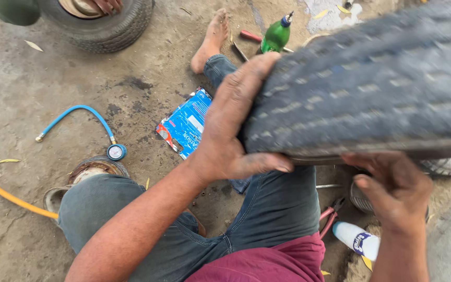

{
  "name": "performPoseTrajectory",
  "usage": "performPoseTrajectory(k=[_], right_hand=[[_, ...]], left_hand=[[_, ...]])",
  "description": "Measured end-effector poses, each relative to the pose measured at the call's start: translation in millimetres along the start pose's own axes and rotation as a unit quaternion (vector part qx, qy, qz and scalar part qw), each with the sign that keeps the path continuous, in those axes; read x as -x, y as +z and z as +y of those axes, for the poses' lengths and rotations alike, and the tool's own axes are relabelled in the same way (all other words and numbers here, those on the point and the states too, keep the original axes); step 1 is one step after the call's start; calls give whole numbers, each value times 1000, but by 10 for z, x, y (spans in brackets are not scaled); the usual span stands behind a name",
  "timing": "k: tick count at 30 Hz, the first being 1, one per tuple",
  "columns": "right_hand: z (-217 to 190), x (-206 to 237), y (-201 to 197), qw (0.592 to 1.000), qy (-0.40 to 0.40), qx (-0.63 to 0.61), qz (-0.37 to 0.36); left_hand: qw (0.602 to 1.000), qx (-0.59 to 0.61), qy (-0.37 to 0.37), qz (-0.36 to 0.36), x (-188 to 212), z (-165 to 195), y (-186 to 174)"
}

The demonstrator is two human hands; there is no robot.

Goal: The person sits on the ground and installs a new butyl rubber inner tube into a tire. They unfold and tuck the tube inside the tire casing, press the casing onto the tire, then lift the wheel rim and work it into the tire over the tube.

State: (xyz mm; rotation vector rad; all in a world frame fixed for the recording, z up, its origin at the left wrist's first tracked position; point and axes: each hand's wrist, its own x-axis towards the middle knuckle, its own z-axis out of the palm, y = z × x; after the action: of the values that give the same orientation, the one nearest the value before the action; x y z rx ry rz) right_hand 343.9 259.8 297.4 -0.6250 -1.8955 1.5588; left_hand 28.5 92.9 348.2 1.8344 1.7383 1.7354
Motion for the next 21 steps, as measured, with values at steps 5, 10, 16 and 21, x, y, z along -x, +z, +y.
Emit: performPoseTrajectory(k=[5, 10, 16, 21], right_hand=[[520, -454, 230, 989, -42, -137, -20], [784, -778, 348, 995, -58, 16, -85], [606, -658, 82, 980, -57, 158, -103], [517, -537, 9, 975, -43, 193, -103]], left_hand=[[999, -27, 33, -13, -56, 236, 95], [998, -15, 50, 18, -6, 336, 126], [997, 22, 61, 41, 54, 340, 143], [996, 32, 69, 43, 21, 319, 190]])
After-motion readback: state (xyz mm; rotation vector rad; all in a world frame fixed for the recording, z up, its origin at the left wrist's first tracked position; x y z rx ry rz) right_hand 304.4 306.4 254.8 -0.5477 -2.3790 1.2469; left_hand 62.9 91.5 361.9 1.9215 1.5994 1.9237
